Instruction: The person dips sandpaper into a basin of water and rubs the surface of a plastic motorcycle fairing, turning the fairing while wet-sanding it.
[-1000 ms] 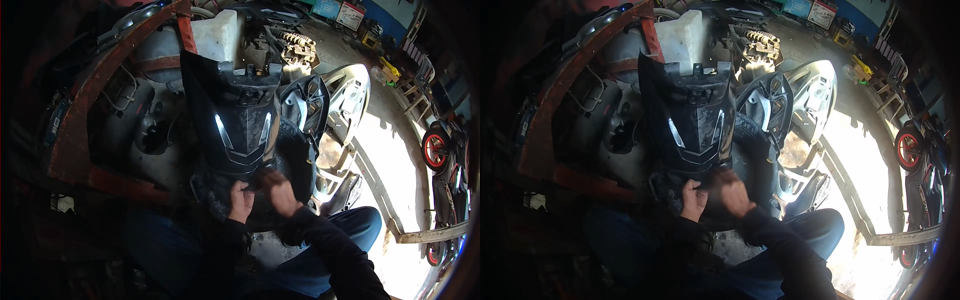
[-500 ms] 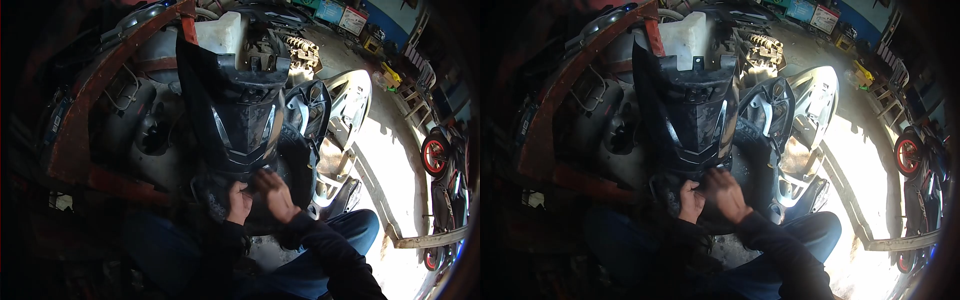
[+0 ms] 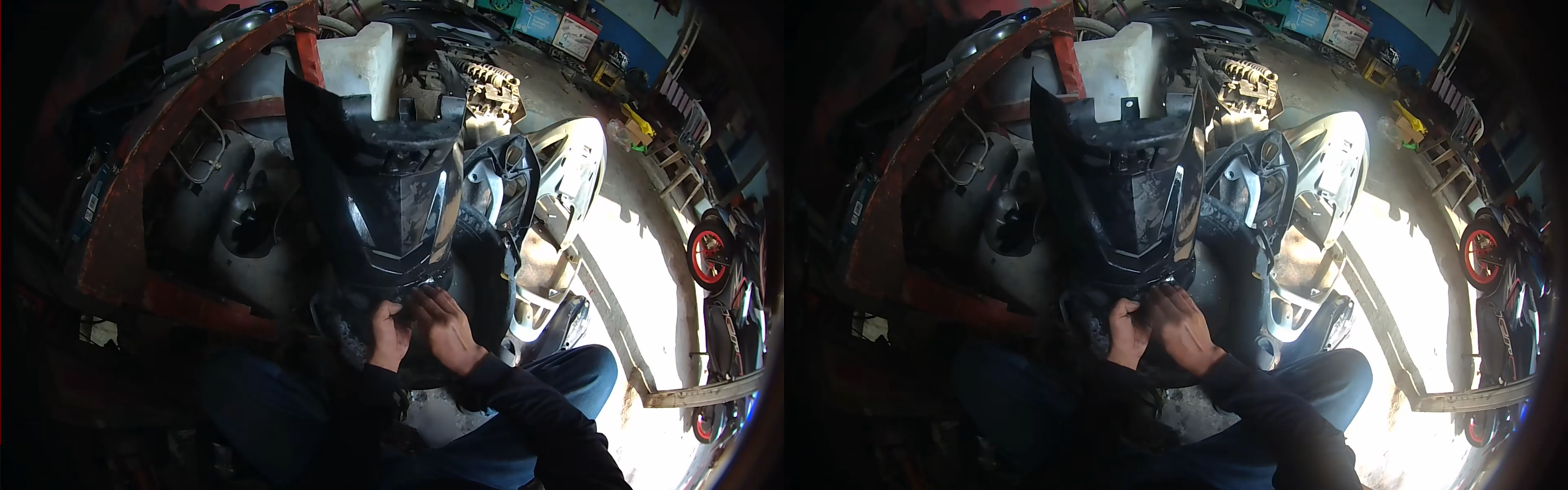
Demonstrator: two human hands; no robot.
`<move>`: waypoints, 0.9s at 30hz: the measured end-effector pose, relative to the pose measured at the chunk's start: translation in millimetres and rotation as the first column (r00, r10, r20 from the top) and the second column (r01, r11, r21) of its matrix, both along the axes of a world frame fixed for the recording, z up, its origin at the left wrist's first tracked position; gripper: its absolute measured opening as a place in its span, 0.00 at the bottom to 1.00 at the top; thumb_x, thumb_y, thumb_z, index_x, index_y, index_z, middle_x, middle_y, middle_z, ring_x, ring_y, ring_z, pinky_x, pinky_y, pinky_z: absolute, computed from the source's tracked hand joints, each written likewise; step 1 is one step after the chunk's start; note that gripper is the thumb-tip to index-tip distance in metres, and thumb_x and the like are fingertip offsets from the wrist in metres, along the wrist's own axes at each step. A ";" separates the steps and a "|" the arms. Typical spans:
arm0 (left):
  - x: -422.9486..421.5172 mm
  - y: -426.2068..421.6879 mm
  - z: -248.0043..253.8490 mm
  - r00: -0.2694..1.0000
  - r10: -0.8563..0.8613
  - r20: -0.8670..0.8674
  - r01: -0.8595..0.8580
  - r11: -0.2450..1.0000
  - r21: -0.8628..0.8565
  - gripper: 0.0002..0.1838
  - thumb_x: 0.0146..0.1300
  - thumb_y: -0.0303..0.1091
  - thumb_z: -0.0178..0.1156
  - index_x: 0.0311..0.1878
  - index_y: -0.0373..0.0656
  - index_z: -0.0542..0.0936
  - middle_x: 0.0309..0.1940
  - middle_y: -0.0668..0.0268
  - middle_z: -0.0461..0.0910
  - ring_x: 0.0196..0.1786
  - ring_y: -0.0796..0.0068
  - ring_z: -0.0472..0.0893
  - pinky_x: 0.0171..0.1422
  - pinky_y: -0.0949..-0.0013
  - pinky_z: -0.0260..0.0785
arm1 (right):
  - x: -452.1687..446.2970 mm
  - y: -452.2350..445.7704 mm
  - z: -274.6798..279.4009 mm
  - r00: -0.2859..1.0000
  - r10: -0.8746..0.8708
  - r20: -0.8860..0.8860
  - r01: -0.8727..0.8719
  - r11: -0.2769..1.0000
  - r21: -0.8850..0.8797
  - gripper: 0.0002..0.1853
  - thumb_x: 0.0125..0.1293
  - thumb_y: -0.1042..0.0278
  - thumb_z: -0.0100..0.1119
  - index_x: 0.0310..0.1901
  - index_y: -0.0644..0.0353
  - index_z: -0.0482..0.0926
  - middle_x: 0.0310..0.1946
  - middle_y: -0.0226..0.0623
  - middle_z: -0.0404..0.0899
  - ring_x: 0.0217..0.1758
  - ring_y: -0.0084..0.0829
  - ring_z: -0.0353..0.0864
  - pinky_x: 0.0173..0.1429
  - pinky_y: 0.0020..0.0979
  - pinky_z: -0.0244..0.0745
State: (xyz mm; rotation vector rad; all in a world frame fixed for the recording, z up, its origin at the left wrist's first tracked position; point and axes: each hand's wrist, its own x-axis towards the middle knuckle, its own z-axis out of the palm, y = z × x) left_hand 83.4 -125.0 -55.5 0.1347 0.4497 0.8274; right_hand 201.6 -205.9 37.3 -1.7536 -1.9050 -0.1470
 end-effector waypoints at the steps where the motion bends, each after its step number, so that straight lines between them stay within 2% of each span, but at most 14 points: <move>1: -0.3 -0.4 -0.5 0.998 -0.041 -0.052 0.039 0.999 -0.037 0.23 0.56 0.27 0.48 0.56 0.28 0.76 0.56 0.51 0.81 0.60 0.52 0.79 0.65 0.43 0.72 | 0.2 0.7 -4.4 0.999 0.021 -0.024 -0.021 1.000 0.003 0.22 0.53 0.78 0.58 0.52 0.64 0.82 0.54 0.46 0.81 0.63 0.45 0.76 0.66 0.42 0.72; 3: 2.7 1.3 24.2 1.000 -0.001 -0.019 0.002 0.999 0.034 0.23 0.57 0.28 0.48 0.56 0.29 0.76 0.55 0.53 0.81 0.59 0.55 0.80 0.66 0.49 0.72 | 34.1 13.0 -5.0 0.989 -0.149 0.009 0.149 0.988 -0.026 0.20 0.52 0.78 0.58 0.50 0.63 0.83 0.53 0.44 0.81 0.62 0.44 0.77 0.65 0.41 0.74; 5: 1.2 -2.2 27.8 0.999 0.037 0.018 -0.038 0.995 0.089 0.22 0.58 0.28 0.49 0.55 0.30 0.77 0.54 0.54 0.81 0.58 0.58 0.80 0.66 0.54 0.72 | 28.2 12.6 -1.2 0.984 -0.166 -0.072 0.163 0.986 -0.042 0.20 0.52 0.77 0.59 0.49 0.62 0.83 0.53 0.43 0.81 0.60 0.43 0.78 0.64 0.42 0.74; 7: -1.5 1.7 17.8 0.996 -0.069 -0.049 0.070 0.997 0.019 0.24 0.58 0.28 0.48 0.57 0.29 0.75 0.56 0.53 0.80 0.61 0.56 0.79 0.70 0.52 0.69 | -6.1 2.0 3.7 0.999 -0.004 0.049 0.001 0.998 0.068 0.21 0.52 0.77 0.59 0.51 0.62 0.83 0.53 0.42 0.82 0.58 0.42 0.80 0.64 0.42 0.74; 8: 0.4 0.4 15.5 0.993 -0.021 -0.118 0.016 0.999 -0.038 0.25 0.56 0.27 0.49 0.58 0.29 0.74 0.58 0.52 0.79 0.63 0.53 0.78 0.71 0.46 0.68 | -3.9 1.5 0.6 1.000 0.022 -0.002 -0.022 0.999 0.035 0.22 0.52 0.77 0.58 0.52 0.62 0.83 0.53 0.43 0.81 0.59 0.42 0.79 0.64 0.42 0.74; 11: 3.1 -0.4 38.5 0.997 0.069 0.018 -0.071 0.992 0.107 0.24 0.56 0.27 0.49 0.57 0.30 0.75 0.56 0.54 0.80 0.59 0.56 0.80 0.66 0.47 0.72 | 42.0 15.0 -1.7 0.985 -0.171 -0.026 0.171 0.985 0.022 0.23 0.53 0.78 0.57 0.54 0.64 0.81 0.55 0.47 0.80 0.61 0.44 0.78 0.67 0.43 0.72; 12: 3.9 0.6 42.8 0.997 0.072 0.013 -0.073 0.993 0.097 0.24 0.55 0.26 0.50 0.57 0.30 0.75 0.55 0.54 0.81 0.58 0.57 0.81 0.66 0.49 0.72 | 36.3 13.0 -4.9 0.977 -0.205 0.065 0.204 0.979 0.015 0.24 0.53 0.79 0.57 0.55 0.64 0.81 0.56 0.47 0.80 0.62 0.45 0.78 0.67 0.43 0.72; 15: -2.7 2.8 14.0 0.992 0.003 -0.127 0.004 0.998 0.060 0.25 0.55 0.26 0.50 0.58 0.29 0.75 0.56 0.53 0.80 0.59 0.54 0.80 0.69 0.43 0.70 | -6.5 -3.2 -2.5 0.999 -0.030 0.029 0.030 1.000 0.005 0.25 0.54 0.80 0.55 0.57 0.63 0.80 0.58 0.45 0.80 0.64 0.45 0.77 0.70 0.43 0.69; 17: -7.1 9.4 12.4 0.939 -0.168 0.301 0.159 0.986 0.056 0.24 0.55 0.27 0.50 0.57 0.30 0.76 0.54 0.54 0.82 0.58 0.56 0.81 0.67 0.46 0.72 | 23.0 7.0 -4.7 0.993 -0.115 -0.020 0.115 0.993 -0.031 0.25 0.55 0.77 0.58 0.58 0.61 0.80 0.59 0.44 0.79 0.66 0.42 0.76 0.71 0.41 0.69; 19: 5.2 0.0 42.7 0.997 0.078 -0.019 -0.076 0.991 0.111 0.21 0.55 0.27 0.51 0.53 0.32 0.78 0.49 0.58 0.83 0.52 0.61 0.83 0.59 0.52 0.75 | 32.9 13.0 -2.0 0.980 -0.185 0.073 0.187 0.982 -0.018 0.25 0.55 0.78 0.58 0.57 0.62 0.80 0.59 0.44 0.80 0.66 0.41 0.76 0.70 0.40 0.70; 21: -3.6 7.6 6.7 0.998 0.034 0.050 -0.040 0.992 0.119 0.23 0.55 0.27 0.51 0.55 0.31 0.77 0.53 0.55 0.82 0.56 0.57 0.82 0.65 0.47 0.73 | 4.7 0.8 4.1 0.999 0.028 0.037 -0.030 0.998 0.061 0.24 0.54 0.80 0.58 0.55 0.62 0.81 0.57 0.45 0.81 0.64 0.41 0.78 0.69 0.39 0.70; 23: -4.6 7.9 10.0 1.000 -0.003 0.024 0.000 0.990 0.140 0.27 0.54 0.25 0.50 0.60 0.29 0.74 0.59 0.52 0.79 0.61 0.51 0.79 0.72 0.41 0.67 | 18.2 5.2 6.0 0.998 0.060 0.007 -0.061 0.996 0.067 0.24 0.54 0.82 0.56 0.56 0.61 0.81 0.56 0.46 0.82 0.61 0.42 0.80 0.68 0.37 0.71; 25: -5.3 8.9 30.3 1.000 0.017 0.010 -0.018 0.989 0.149 0.28 0.55 0.24 0.49 0.62 0.29 0.72 0.60 0.51 0.78 0.63 0.50 0.78 0.73 0.39 0.65 | 53.3 14.6 16.7 0.979 -0.065 -0.195 0.056 0.997 -0.054 0.25 0.54 0.83 0.55 0.56 0.61 0.82 0.54 0.47 0.83 0.58 0.46 0.82 0.66 0.37 0.73; 27: -6.6 13.6 51.7 0.999 0.044 -0.001 -0.043 0.986 0.159 0.29 0.55 0.23 0.49 0.63 0.28 0.71 0.62 0.50 0.77 0.65 0.49 0.77 0.75 0.38 0.63 | 64.2 11.2 32.2 0.776 -0.163 -0.609 0.191 0.981 -0.019 0.23 0.58 0.88 0.45 0.51 0.63 0.84 0.51 0.46 0.84 0.54 0.41 0.84 0.58 0.37 0.79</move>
